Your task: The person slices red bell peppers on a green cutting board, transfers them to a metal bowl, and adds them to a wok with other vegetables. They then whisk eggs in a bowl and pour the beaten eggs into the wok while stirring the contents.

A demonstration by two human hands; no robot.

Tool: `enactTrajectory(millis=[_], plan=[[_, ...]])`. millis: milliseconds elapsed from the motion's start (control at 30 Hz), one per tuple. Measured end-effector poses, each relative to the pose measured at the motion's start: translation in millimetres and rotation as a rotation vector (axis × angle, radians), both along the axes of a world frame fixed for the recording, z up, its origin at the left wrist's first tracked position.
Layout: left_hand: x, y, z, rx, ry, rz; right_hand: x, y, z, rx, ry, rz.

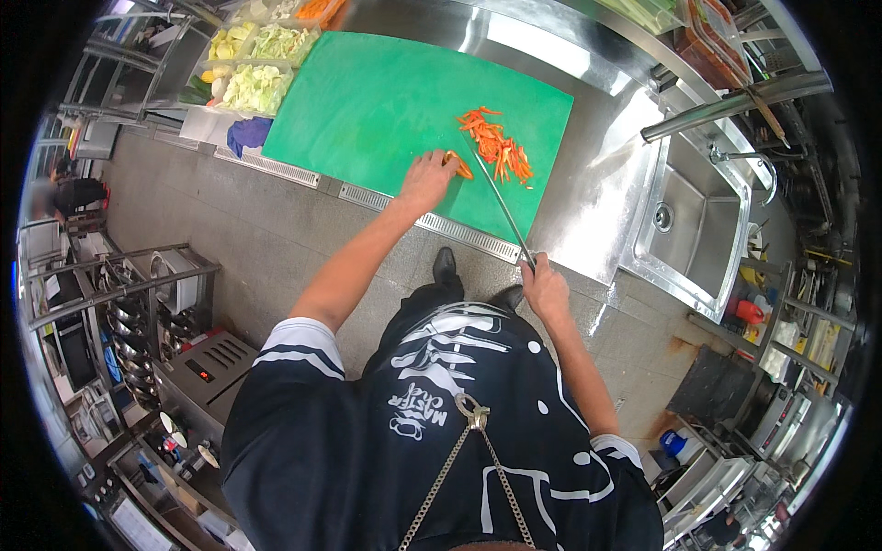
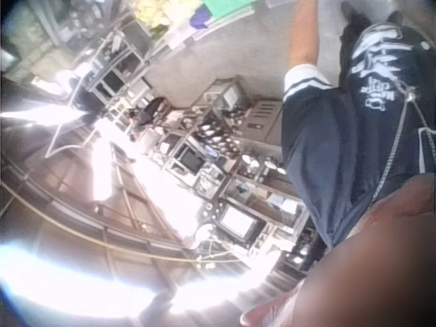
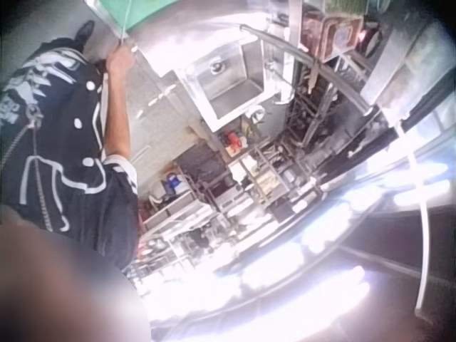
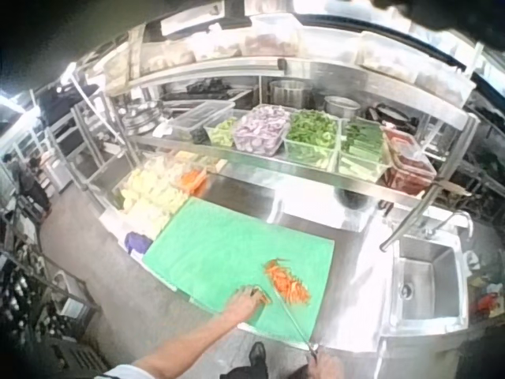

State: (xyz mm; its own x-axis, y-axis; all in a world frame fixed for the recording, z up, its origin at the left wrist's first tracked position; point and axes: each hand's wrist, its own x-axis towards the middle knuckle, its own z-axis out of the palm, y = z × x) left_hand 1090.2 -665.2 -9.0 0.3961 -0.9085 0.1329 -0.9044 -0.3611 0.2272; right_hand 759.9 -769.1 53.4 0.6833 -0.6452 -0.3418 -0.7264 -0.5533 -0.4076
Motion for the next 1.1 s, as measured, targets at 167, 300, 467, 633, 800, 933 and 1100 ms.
enactTrajectory(millis=[167, 300, 467, 633, 800, 933, 1100], plan=[[-1.8, -8.6, 9.4, 0.091, -0.006, 0.024, 0.3, 5.4, 17.5, -0.055, 0.116, 0.043], [-9.8, -8.2, 6.3, 0.055, -0.017, 0.034, 15.1, 8.7, 7.3, -0.021, 0.055, 0.059], [-12.0, 0.6, -0.8, 0.061, 0.063, 0.052, 24.9, 6.7, -1.3, -0.044, -0.087, 0.044], [-9.3, -1.3, -1.0, 0.034, 0.107, 0.021, 19.3, 7.0, 2.0, -0.046, 0.058, 0.057], [-7.9, 0.4, 2.2, 0.088, 0.094, 0.043, 19.8, 5.0, 2.6, -0.030, -0.009, 0.074], [-5.6, 2.9, -0.9, 0.070, 0.126, 0.050, 18.2, 6.8, 2.7, -0.068, 0.093, 0.083], [-2.0, 2.6, -7.2, -0.101, 0.130, 0.001, 19.6, 11.8, 2.6, -0.099, 0.052, 0.066]])
